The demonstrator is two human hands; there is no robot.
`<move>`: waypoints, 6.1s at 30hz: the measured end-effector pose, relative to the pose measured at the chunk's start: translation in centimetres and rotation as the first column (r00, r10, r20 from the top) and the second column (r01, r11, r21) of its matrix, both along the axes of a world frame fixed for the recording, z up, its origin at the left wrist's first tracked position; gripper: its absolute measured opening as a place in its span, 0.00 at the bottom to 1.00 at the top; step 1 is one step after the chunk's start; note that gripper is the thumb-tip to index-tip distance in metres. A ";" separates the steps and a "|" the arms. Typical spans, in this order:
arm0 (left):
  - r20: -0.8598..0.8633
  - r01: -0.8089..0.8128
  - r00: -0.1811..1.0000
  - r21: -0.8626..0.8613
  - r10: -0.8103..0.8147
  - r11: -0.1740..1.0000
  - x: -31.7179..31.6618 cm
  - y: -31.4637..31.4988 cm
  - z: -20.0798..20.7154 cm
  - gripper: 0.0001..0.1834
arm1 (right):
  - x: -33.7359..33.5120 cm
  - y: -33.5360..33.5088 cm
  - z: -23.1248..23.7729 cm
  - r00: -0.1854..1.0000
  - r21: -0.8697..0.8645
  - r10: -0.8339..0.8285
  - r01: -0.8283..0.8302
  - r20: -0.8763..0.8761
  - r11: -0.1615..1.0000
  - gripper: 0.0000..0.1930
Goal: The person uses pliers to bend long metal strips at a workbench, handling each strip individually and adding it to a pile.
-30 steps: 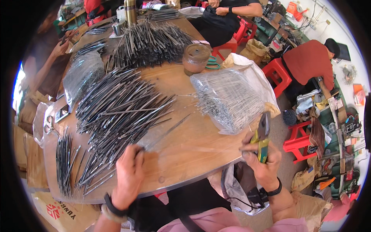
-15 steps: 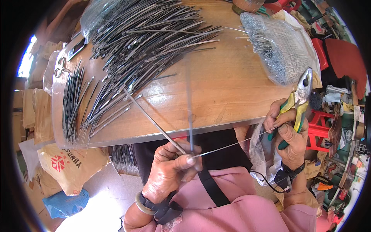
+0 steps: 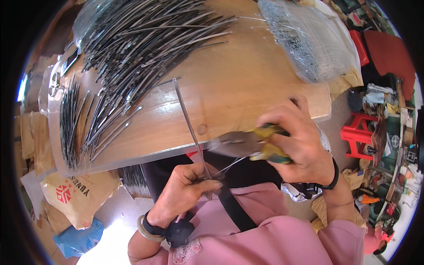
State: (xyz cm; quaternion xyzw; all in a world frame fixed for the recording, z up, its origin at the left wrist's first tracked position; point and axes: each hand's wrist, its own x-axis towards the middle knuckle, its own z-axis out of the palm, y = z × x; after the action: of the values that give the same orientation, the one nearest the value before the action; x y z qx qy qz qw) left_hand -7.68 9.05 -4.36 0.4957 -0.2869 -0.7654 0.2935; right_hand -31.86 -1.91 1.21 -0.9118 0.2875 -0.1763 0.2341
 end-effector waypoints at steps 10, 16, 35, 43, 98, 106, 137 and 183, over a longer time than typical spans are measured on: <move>0.136 0.113 0.984 0.029 -0.116 0.993 0.8 -0.1 1.5 0.08 | 1.9 0.4 -2.8 0.996 0.089 0.085 -0.084 -0.015 0.993 0.12; 0.074 0.172 0.984 -0.151 -0.162 0.973 3.6 -2.1 1.7 0.22 | 2.8 0.9 -1.7 0.995 0.009 0.075 -0.075 0.067 0.997 0.08; -0.085 -0.394 0.917 -0.047 0.390 0.918 -0.3 0.3 2.8 0.07 | 0.4 4.4 -3.4 0.991 0.434 -0.093 0.040 0.101 0.900 0.15; 0.091 -0.351 0.910 -0.351 0.405 0.868 -0.4 1.3 1.7 0.03 | 2.1 4.7 -3.4 0.995 0.455 0.020 -0.062 0.098 0.888 0.17; 0.630 0.527 0.759 -0.744 0.167 0.411 -4.0 -5.2 2.8 0.22 | -1.2 3.1 -2.5 0.751 0.559 -0.473 0.168 0.460 0.812 0.08; 0.754 0.675 0.646 -0.638 0.122 0.369 -1.2 -6.5 3.2 0.21 | -0.9 4.2 -4.1 0.761 0.691 -0.580 0.251 0.292 0.678 0.06; 0.389 -0.408 0.732 -0.407 0.560 0.817 12.1 -10.8 4.6 0.04 | -4.2 3.8 -5.5 0.540 0.945 -0.812 0.086 0.221 0.315 0.06; 0.117 0.029 0.993 -0.003 -0.029 1.000 0.9 0.2 1.0 0.04 | 2.3 -0.1 -2.1 0.996 0.001 0.069 -0.069 -0.049 0.998 0.10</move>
State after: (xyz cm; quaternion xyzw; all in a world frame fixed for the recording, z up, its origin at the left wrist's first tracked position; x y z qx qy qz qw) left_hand -6.82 9.21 -3.38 0.5349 -0.3125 -0.7385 0.2662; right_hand -29.55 -2.06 -0.87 -0.9253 0.2616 -0.1460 0.2327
